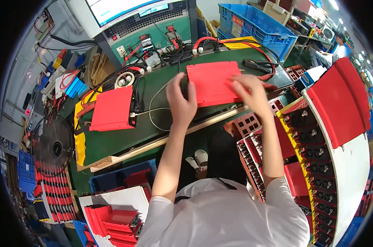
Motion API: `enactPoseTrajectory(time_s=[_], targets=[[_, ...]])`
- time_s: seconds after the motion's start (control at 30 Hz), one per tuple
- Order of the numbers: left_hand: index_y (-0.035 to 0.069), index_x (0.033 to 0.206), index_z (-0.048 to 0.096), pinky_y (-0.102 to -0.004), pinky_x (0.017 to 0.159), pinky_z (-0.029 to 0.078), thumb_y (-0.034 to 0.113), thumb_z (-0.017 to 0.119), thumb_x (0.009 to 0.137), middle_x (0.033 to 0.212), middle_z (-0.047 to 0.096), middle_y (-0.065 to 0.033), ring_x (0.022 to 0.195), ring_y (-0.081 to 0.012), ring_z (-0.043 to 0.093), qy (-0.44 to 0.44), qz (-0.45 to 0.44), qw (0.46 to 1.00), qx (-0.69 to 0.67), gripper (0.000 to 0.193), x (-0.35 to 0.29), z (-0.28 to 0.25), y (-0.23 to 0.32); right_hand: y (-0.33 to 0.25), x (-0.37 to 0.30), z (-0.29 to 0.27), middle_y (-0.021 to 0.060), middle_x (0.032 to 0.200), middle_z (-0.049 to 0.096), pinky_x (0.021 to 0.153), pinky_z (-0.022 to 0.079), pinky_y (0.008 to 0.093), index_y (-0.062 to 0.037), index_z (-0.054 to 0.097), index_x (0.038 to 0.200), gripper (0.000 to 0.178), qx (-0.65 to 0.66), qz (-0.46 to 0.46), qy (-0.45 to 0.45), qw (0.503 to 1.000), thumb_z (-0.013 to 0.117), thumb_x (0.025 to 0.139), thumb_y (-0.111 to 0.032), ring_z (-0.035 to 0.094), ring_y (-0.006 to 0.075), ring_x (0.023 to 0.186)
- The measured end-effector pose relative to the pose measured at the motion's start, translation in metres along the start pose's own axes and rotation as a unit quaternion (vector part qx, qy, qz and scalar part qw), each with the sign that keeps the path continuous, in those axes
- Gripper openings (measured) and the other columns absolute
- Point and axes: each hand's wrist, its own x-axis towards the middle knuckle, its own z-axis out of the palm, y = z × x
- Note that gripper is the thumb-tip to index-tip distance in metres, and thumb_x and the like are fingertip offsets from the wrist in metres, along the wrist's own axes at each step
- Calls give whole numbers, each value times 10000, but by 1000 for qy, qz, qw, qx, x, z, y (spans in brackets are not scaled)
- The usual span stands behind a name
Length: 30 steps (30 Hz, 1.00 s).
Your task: Assembling and testing electronic units at a factory workbench using alligator clip cables.
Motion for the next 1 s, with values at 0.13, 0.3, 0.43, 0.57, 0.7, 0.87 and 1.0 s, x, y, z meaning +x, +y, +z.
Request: enactPoseTrajectory(time_s=[0.13, 0.3, 0.43, 0.57, 0.7, 0.87, 1.0], targets=[[104, 1245, 698, -470, 1094, 444, 279, 824, 859, 1255, 675, -96, 1232, -315, 606, -160, 131, 977, 50, 441, -6, -1, 30, 99, -17, -28, 218, 1103, 720, 952, 524, 482, -44, 714, 1204, 332, -219, 111, 95, 965, 611, 890, -72, 671, 421, 1059], [137, 1107, 795, -461, 1099, 456, 197, 762, 857, 1210, 736, -12, 1220, -238, 624, -186, 147, 970, 55, 259, -10, 10, 4, 156, -38, -30, 231, 1453, 539, 1160, 356, 590, -187, 508, 1491, 706, -301, 334, -10, 893, 641, 799, -145, 469, 428, 1394], [141, 1086, 799, -443, 1060, 492, 67, 685, 837, 1187, 760, -19, 1212, -245, 650, -188, 138, 970, 67, 284, -2, 0, -11, 147, -46, -18, 190, 1357, 571, 1115, 390, 574, -150, 511, 1458, 741, -382, 293, -69, 874, 736, 752, -169, 502, 436, 1323], [123, 1073, 787, -436, 1056, 495, 68, 723, 845, 1225, 743, -30, 1290, -255, 617, -170, 58, 982, 64, 243, -1, -4, -33, 129, -54, -9, 213, 1277, 562, 1049, 456, 523, -146, 364, 1567, 958, -441, 265, -93, 853, 815, 721, -153, 572, 414, 1212], [90, 1070, 769, -448, 1071, 488, 100, 768, 873, 1245, 727, -63, 1312, -288, 600, -154, 24, 988, 17, 197, -9, -8, -40, 98, -47, -5, 196, 1134, 705, 942, 499, 493, -228, 514, 1491, 773, -444, 230, -172, 849, 741, 758, -137, 652, 368, 1139], [77, 1105, 766, -459, 1065, 493, 100, 791, 862, 1253, 721, -78, 1306, -300, 604, -157, 26, 987, -9, 245, -5, -8, -36, 75, -35, -21, 154, 955, 749, 906, 501, 501, -171, 658, 1181, 438, -425, 258, -138, 857, 731, 751, -129, 695, 370, 1029], [83, 1115, 765, -454, 1076, 489, 84, 791, 852, 1246, 719, -86, 1307, -313, 599, -159, 22, 987, -14, 264, -3, -9, -35, 71, -38, -33, 217, 1205, 528, 945, 513, 506, -128, 635, 1195, 533, -415, 217, 4, 883, 809, 692, -160, 541, 422, 1186]])
